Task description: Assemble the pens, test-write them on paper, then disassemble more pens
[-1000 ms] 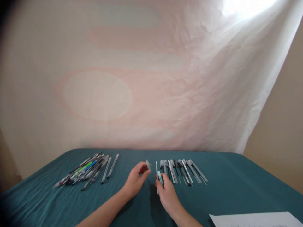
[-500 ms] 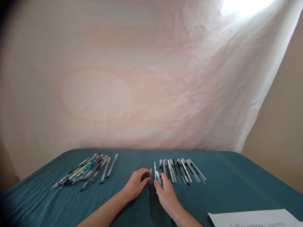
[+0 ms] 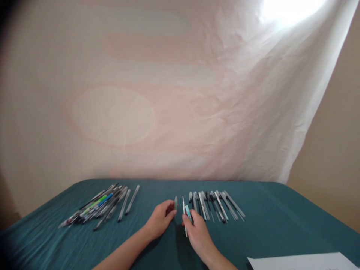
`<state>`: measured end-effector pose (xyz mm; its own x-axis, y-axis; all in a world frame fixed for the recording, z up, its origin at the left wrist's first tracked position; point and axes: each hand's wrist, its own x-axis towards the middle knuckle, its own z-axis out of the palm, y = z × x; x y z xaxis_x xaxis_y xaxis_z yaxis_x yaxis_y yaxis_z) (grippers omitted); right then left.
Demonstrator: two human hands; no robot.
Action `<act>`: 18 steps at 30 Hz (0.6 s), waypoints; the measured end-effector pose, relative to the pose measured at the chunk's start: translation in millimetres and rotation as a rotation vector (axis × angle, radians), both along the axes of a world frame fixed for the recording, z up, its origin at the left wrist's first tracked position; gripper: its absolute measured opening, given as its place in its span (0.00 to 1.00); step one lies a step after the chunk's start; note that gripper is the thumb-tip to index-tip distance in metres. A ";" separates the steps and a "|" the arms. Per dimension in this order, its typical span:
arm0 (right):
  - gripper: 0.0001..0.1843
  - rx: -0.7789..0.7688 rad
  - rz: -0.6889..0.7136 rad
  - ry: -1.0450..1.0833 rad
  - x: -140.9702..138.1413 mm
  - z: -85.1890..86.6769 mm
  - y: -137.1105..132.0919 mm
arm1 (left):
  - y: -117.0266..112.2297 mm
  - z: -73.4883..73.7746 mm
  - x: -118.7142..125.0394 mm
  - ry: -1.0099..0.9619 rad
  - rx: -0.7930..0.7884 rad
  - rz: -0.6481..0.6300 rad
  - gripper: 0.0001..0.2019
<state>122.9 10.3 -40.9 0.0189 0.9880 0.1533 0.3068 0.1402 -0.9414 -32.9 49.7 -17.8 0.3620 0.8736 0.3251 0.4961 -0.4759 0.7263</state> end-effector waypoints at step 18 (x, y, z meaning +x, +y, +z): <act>0.14 -0.031 -0.119 -0.899 -1.7 37.3 48.6 | 10.2 -17.2 2.7 -0.141 -0.151 0.055 0.09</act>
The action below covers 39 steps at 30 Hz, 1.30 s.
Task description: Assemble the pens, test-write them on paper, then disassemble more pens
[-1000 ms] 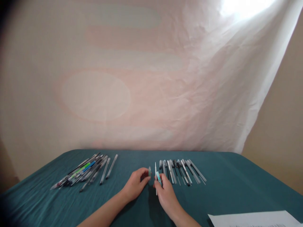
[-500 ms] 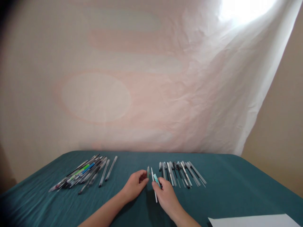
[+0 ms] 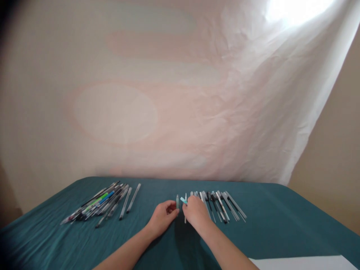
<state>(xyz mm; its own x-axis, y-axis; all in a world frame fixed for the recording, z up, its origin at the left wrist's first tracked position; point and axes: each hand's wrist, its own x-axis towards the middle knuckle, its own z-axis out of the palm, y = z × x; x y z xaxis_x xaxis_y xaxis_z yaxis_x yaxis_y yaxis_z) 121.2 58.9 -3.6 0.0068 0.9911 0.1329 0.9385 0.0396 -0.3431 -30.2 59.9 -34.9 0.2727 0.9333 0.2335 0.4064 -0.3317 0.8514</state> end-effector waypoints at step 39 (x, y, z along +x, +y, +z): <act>0.19 0.092 -0.092 0.080 58.6 17.9 2.8 | 15.9 29.8 52.9 -0.686 -0.751 0.088 0.02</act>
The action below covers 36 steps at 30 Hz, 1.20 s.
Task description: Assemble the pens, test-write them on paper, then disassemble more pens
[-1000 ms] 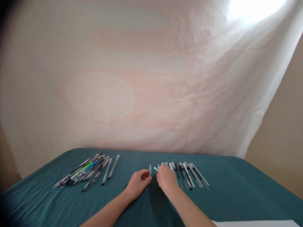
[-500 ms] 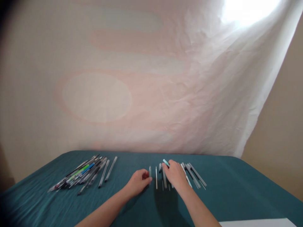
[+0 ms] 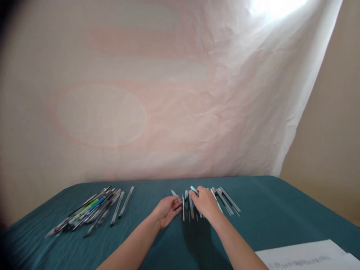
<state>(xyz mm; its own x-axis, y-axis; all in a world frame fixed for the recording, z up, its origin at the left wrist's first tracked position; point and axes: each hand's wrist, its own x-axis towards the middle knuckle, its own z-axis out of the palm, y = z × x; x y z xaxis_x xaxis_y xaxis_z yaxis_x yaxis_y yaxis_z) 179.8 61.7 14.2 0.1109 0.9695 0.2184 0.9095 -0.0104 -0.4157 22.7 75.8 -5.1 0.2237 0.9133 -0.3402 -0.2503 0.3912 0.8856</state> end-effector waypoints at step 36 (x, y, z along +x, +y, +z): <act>0.20 0.028 0.132 -0.127 -70.4 -27.3 -27.5 | 52.2 -19.2 2.2 0.779 0.322 0.018 0.21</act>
